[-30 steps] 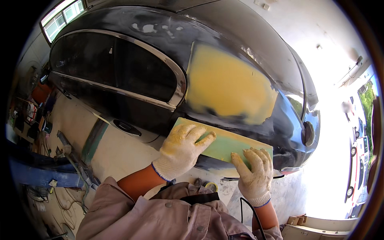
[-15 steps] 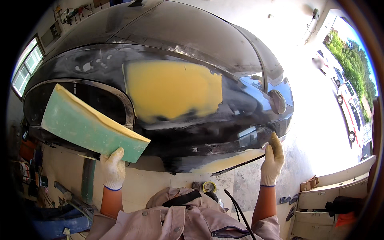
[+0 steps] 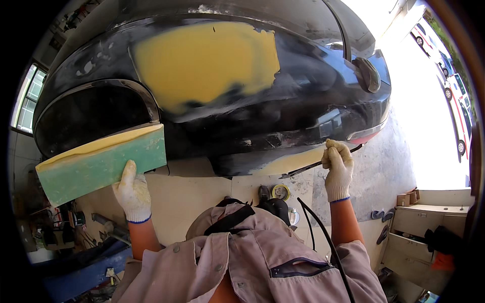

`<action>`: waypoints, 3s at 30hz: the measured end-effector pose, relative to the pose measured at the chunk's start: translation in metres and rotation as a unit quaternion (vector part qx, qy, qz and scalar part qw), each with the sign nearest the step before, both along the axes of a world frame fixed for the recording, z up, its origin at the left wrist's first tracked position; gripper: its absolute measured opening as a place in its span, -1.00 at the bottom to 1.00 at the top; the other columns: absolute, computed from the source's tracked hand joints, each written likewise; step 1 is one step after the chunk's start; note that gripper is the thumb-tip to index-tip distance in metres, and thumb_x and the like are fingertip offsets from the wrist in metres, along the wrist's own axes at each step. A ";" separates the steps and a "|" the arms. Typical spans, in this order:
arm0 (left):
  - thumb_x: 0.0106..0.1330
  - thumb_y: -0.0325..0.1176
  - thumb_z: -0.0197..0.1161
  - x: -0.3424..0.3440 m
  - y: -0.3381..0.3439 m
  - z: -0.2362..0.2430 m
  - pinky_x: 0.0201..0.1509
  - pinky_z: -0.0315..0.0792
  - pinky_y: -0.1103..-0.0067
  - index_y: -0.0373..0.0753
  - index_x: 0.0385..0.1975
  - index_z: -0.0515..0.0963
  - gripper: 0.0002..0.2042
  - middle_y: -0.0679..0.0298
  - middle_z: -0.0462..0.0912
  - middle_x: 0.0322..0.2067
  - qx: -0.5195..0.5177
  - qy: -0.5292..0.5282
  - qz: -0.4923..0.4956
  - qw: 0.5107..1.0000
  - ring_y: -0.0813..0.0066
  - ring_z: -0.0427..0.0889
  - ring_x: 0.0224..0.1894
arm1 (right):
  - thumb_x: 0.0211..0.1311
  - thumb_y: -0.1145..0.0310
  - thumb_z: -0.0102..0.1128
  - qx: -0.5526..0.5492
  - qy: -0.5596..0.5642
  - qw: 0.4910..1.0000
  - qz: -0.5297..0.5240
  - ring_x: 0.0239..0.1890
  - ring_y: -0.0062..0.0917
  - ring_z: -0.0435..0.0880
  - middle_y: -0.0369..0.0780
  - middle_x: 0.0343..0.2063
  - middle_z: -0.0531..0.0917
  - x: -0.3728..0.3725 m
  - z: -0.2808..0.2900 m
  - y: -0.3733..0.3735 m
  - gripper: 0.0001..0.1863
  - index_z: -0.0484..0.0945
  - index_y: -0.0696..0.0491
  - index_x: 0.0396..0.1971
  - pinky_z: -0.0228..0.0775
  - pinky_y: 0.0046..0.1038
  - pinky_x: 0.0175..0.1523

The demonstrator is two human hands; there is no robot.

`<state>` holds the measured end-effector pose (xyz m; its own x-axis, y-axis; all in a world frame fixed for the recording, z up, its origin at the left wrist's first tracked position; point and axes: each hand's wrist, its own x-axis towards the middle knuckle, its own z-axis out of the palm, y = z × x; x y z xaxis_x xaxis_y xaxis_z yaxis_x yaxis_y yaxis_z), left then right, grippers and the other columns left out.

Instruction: The person applies a yellow body filler to the rear quarter panel of a black car using a spreader. They smooth the filler over the surface and then use a sanding block to level the applied material. The person works on the area around the wheel arch and the lower side panel.

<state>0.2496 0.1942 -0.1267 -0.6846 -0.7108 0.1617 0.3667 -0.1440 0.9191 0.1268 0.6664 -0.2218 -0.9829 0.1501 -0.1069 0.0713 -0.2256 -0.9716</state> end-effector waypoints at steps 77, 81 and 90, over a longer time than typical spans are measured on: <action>0.46 -0.64 0.23 0.068 -0.116 -0.055 0.39 0.54 0.29 -0.29 0.32 0.49 -0.56 0.23 0.65 0.16 0.038 -0.118 -0.260 0.958 0.34 0.65 0.21 | 0.54 0.44 0.20 -0.353 -0.238 0.871 -0.244 -0.30 -0.41 0.70 -0.22 -0.30 0.68 0.278 -0.299 -0.177 -0.94 0.57 0.06 -0.09 0.70 -0.20 -0.09; 0.56 -0.52 0.20 0.053 -0.114 -0.049 0.43 0.51 0.25 -0.30 0.35 0.46 -0.61 0.17 0.60 0.24 0.059 -0.047 -0.247 0.966 0.30 0.61 0.29 | 0.55 0.44 0.18 -0.376 -0.158 0.886 -0.222 -0.17 -0.38 0.74 -0.22 -0.21 0.71 0.282 -0.205 -0.179 -0.92 0.57 0.07 -0.07 0.69 -0.15 0.03; 0.72 -0.24 0.08 0.059 -0.064 -0.052 -0.48 0.50 0.65 -0.33 -0.09 0.62 -0.72 0.19 0.76 -0.38 -0.050 -0.143 -0.250 0.956 0.58 0.65 -0.53 | 0.67 0.38 0.03 -0.390 -0.030 0.911 -0.129 0.17 -0.25 0.72 -0.09 0.15 0.68 0.231 0.003 -0.235 -0.76 0.49 0.15 0.16 0.59 -0.15 0.29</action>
